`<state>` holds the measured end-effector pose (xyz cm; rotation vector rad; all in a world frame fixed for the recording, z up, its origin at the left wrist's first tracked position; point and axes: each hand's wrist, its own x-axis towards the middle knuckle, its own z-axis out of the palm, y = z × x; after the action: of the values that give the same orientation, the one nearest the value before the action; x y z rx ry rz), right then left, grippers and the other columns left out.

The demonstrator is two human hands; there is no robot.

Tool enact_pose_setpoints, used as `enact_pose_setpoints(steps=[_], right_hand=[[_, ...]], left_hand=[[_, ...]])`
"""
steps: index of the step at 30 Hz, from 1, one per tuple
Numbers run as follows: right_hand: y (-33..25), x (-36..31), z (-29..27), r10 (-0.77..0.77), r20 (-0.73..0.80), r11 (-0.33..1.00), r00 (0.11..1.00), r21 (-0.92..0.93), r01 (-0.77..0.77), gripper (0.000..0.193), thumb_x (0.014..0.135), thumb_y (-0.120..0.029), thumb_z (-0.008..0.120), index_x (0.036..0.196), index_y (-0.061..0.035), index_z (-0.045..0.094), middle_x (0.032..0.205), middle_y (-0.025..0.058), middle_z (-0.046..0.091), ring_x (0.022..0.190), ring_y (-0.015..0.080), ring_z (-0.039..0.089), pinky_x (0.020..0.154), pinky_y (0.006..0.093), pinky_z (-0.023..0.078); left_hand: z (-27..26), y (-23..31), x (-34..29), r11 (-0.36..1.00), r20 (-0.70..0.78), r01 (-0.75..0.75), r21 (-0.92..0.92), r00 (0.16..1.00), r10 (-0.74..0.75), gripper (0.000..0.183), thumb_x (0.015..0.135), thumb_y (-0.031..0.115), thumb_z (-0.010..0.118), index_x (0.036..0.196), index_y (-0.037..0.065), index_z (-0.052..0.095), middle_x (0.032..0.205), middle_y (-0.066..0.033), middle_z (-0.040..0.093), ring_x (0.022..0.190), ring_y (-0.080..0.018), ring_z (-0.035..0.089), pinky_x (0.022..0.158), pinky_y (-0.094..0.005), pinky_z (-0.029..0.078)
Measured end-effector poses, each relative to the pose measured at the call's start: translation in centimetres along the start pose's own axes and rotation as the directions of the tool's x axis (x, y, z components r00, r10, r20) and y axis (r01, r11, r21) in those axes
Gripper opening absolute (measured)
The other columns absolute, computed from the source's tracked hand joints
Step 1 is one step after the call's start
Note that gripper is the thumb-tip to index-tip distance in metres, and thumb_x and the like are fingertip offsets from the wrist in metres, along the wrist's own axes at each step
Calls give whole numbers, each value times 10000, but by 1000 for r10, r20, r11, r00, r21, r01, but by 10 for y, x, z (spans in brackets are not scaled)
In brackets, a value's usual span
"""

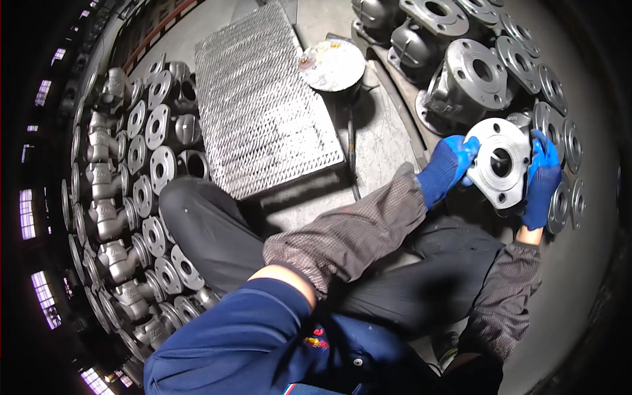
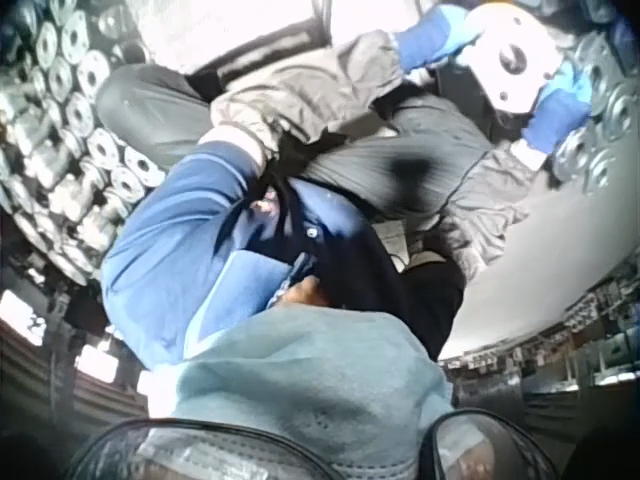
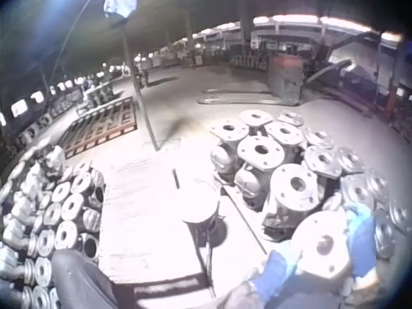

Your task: The person picks up metal valves from the floor and uses a hand file and a pointed tool to scrape and clean the surfaces and interior rims before setting them down.

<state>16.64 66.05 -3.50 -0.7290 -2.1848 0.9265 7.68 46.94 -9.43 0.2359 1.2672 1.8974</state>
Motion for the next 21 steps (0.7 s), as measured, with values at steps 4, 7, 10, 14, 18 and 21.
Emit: enact_pose_setpoints(steps=[4,7,10,14,18,21], right_hand=[[-11,10,-17,-35,-52,968,998,-251,21,262,926,-81,534,1166,-22,623,1076,125,679,971,169,632,861,285,484],[-15,7,9,-39,108,987,993,-150,55,264,919,-92,531,1152,-1,615,1074,156,672,942,205,627,845,309,476],[-38,-3,34,-157,245,896,957,-372,243,321,929,-143,498,1185,33,575,1096,210,650,970,276,612,886,344,452],[13,23,4,-170,304,875,937,-390,285,353,956,-185,484,1175,80,566,1156,220,622,1030,306,596,925,338,439],[-12,29,3,-111,414,759,903,-551,346,341,943,-186,462,1112,81,590,1117,242,616,1028,369,579,909,373,444],[2,59,35,-351,397,736,848,-443,512,320,925,-146,483,1142,60,597,1139,202,638,1053,316,605,920,345,452]], left_hand=[[39,2,24,999,42,26,40,999,-28,409,921,344,563,787,-41,592,643,-99,594,474,-186,597,438,-297,494],[48,-1,49,999,74,-16,41,997,13,355,894,282,580,795,-59,595,640,-143,590,501,-238,621,483,-342,508],[42,-27,72,742,225,-491,456,870,438,155,770,148,569,836,76,689,726,-210,632,594,-381,600,570,-445,499],[20,-32,51,716,35,-333,614,917,397,299,815,316,567,797,39,677,726,-225,631,668,-406,618,639,-478,494],[-65,28,-62,755,-72,-218,618,941,331,359,826,362,529,830,31,666,812,-239,637,782,-411,619,720,-500,480],[-128,51,-161,644,-186,-283,711,807,561,200,846,267,588,810,78,643,759,-146,638,681,-335,618,614,-418,474]])
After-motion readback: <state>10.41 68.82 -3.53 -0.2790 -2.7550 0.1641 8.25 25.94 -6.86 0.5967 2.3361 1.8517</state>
